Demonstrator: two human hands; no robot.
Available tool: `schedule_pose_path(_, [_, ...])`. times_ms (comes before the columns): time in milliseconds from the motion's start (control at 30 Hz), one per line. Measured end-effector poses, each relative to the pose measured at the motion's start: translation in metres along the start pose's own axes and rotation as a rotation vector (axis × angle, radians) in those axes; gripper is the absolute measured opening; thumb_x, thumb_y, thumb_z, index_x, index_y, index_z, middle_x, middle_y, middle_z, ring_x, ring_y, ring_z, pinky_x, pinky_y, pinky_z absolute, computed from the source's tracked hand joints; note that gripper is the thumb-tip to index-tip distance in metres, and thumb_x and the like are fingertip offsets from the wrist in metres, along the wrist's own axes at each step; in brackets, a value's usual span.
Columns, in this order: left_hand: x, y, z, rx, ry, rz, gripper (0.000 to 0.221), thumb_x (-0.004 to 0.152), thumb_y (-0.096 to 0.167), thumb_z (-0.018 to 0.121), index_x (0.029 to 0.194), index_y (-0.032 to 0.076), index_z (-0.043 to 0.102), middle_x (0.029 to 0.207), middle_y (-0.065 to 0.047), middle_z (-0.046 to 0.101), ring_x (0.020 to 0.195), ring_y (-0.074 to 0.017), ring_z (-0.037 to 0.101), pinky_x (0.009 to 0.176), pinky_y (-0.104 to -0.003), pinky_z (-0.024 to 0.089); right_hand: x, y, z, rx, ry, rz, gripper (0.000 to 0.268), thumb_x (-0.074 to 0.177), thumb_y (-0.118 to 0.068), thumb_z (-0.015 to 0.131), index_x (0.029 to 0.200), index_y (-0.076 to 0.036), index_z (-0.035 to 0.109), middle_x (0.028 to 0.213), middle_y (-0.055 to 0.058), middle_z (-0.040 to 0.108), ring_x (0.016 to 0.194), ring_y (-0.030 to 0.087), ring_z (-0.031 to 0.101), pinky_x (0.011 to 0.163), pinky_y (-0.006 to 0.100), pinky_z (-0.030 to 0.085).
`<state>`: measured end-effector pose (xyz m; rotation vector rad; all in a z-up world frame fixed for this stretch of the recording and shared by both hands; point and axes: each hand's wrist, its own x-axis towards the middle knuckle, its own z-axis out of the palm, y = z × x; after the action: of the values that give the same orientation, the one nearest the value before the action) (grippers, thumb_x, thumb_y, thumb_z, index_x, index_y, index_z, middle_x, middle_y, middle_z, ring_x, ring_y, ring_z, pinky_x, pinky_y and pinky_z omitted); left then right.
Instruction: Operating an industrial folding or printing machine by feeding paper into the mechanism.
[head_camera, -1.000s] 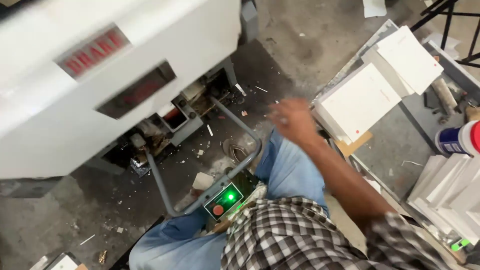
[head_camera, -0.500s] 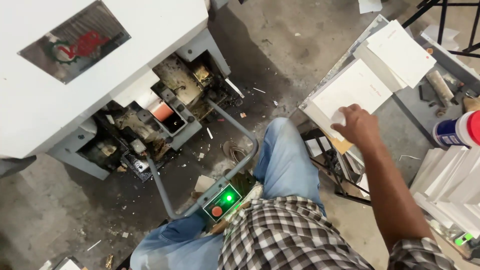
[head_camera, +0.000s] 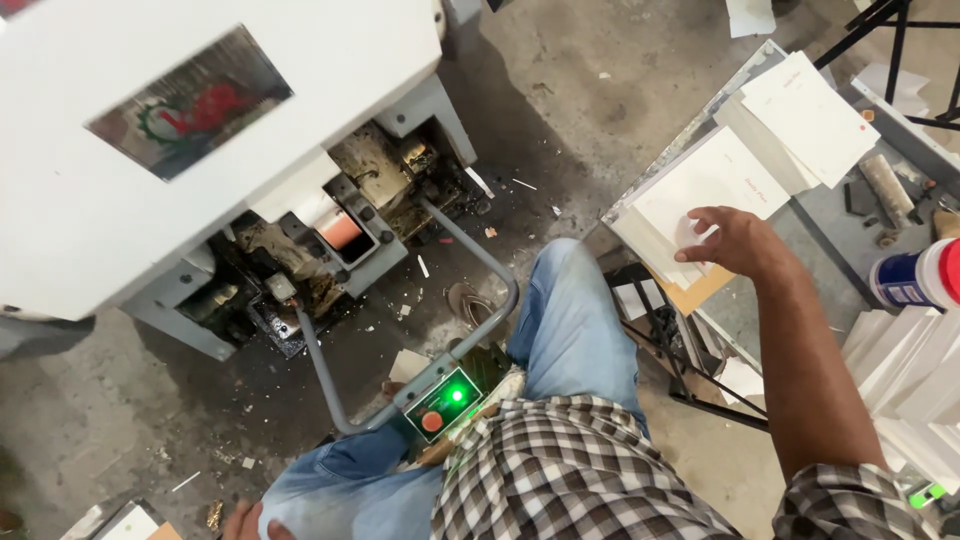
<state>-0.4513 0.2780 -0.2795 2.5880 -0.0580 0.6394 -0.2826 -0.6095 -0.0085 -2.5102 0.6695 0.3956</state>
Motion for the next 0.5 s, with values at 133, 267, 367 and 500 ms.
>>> schedule_pose_path(133, [0.159, 0.181, -0.043, -0.019, -0.059, 0.059, 0.032, 0.09, 0.01, 0.064, 0.122, 0.003, 0.068, 0.137, -0.019, 0.063, 0.117, -0.037, 0.065, 0.101, -0.047, 0.054, -0.013, -0.001, 0.019, -0.223, 0.168, -0.134, 0.066, 0.074, -0.034, 0.087, 0.132, -0.009, 0.067, 0.119, 0.018, 0.072, 0.102, 0.037, 0.07, 0.09, 0.046, 0.056])
schedule_pose_path(267, [0.264, 0.299, -0.076, 0.062, -0.192, 0.215, 0.035, 0.087, 0.007, 0.067, 0.122, 0.01, 0.067, 0.136, -0.007, 0.064, 0.125, -0.0318, 0.059, 0.107, -0.048, 0.04, -0.028, -0.006, 0.07, -0.329, 0.526, -0.201, 0.034, 0.081, -0.01, 0.069, 0.114, -0.003, 0.07, 0.114, 0.026, 0.068, 0.107, 0.047, 0.066, 0.093, 0.053, 0.055])
schedule_pose_path(367, [0.336, 0.344, -0.07, -0.022, -0.1, 0.419, 0.028, 0.085, 0.003, 0.07, 0.113, 0.008, 0.069, 0.119, -0.008, 0.069, 0.116, -0.0301, 0.062, 0.098, -0.049, 0.044, -0.017, 0.028, 0.085, -0.342, 0.61, -0.264, 0.013, 0.102, -0.005, 0.06, 0.109, 0.0, 0.07, 0.114, 0.029, 0.066, 0.104, 0.043, 0.066, 0.091, 0.049, 0.056])
schedule_pose_path(500, [0.366, 0.324, 0.029, -0.137, -0.03, 0.431, 0.018, 0.094, 0.008, 0.072, 0.111, 0.009, 0.07, 0.117, -0.006, 0.07, 0.114, -0.0263, 0.062, 0.101, -0.046, 0.044, 0.021, 0.105, 0.056, -0.334, 0.609, -0.3, 0.016, 0.11, -0.005, 0.055, 0.106, 0.0, 0.07, 0.108, 0.029, 0.069, 0.095, 0.04, 0.069, 0.084, 0.047, 0.057])
